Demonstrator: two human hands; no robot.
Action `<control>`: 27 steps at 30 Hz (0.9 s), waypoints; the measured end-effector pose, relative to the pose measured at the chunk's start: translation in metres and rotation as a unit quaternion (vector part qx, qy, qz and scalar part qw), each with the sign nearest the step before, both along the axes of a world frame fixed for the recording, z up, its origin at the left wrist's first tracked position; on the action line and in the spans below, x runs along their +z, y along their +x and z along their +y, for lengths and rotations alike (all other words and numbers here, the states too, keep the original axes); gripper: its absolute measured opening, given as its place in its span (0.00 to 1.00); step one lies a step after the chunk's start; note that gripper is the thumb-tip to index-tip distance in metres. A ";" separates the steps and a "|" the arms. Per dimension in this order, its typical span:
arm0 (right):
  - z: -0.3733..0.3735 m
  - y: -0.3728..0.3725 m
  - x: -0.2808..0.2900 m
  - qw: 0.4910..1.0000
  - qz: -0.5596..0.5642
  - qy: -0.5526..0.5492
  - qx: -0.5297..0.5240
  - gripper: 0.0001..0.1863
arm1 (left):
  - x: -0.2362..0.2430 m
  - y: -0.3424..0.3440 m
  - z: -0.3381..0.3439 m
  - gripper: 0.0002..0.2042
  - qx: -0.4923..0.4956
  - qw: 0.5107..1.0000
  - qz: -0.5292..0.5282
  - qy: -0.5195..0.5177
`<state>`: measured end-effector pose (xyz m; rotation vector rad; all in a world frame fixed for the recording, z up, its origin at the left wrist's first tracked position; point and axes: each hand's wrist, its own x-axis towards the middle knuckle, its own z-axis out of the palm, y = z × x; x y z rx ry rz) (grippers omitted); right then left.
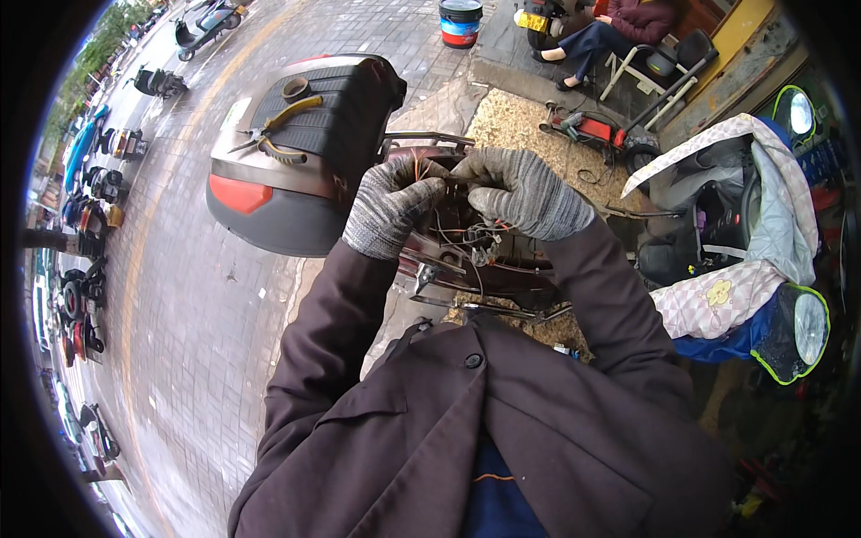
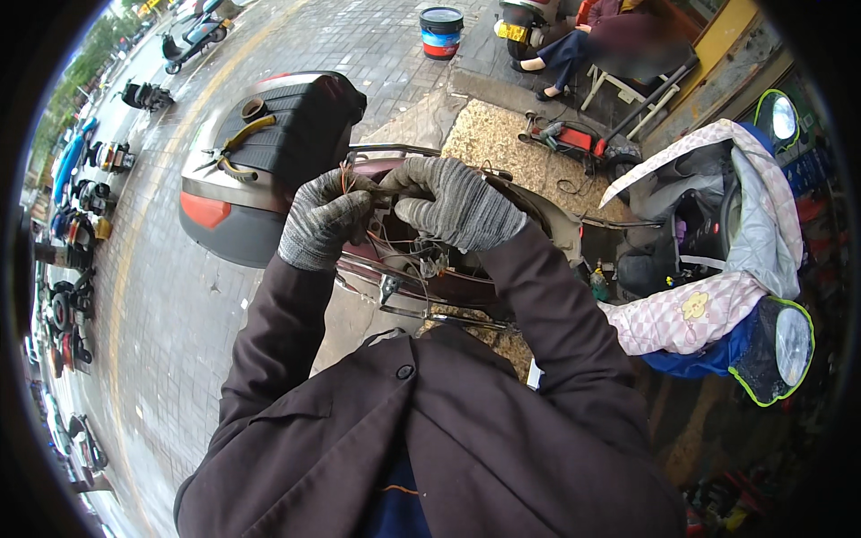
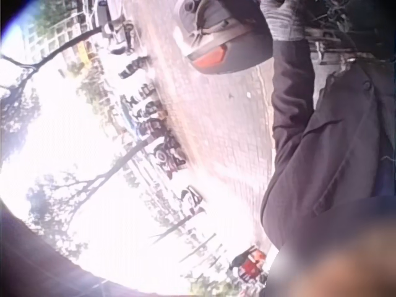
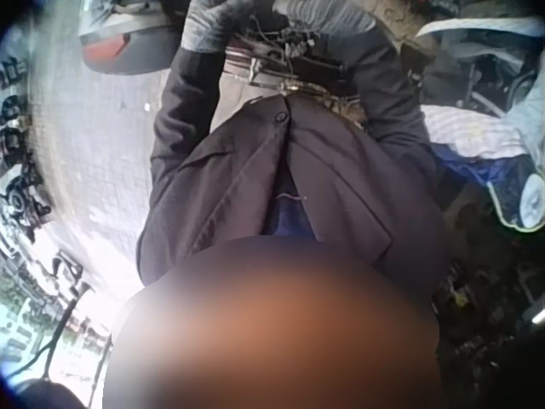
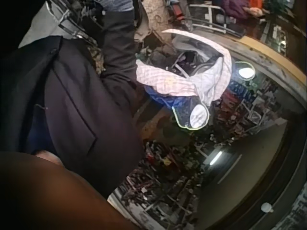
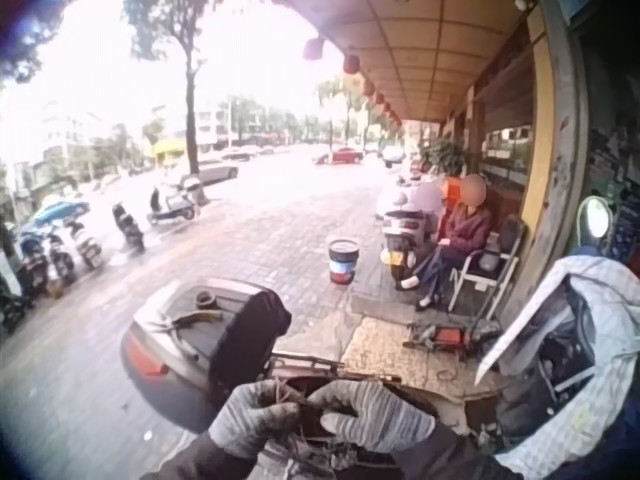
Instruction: The person strips insulation from wires, twists exposed ends together, and wraps connections with electrical tape while working on a scooter's wiring harness. The person then walks into a workshop area while continuing to handle the taped wires.
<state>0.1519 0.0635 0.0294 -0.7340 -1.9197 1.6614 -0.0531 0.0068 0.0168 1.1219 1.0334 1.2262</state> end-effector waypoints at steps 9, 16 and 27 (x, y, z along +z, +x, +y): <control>-0.003 -0.004 0.003 0.999 0.021 -0.029 -0.001 0.17 | -0.005 -0.006 -0.005 0.10 -0.015 1.000 -0.015 -0.007; -0.013 -0.008 0.002 0.997 -0.042 0.061 -0.011 0.26 | -0.005 -0.003 -0.011 0.10 -0.014 0.999 -0.042 -0.021; -0.005 -0.007 -0.004 0.989 -0.014 0.122 -0.083 0.09 | -0.011 0.004 -0.014 0.14 -0.042 0.981 -0.190 -0.023</control>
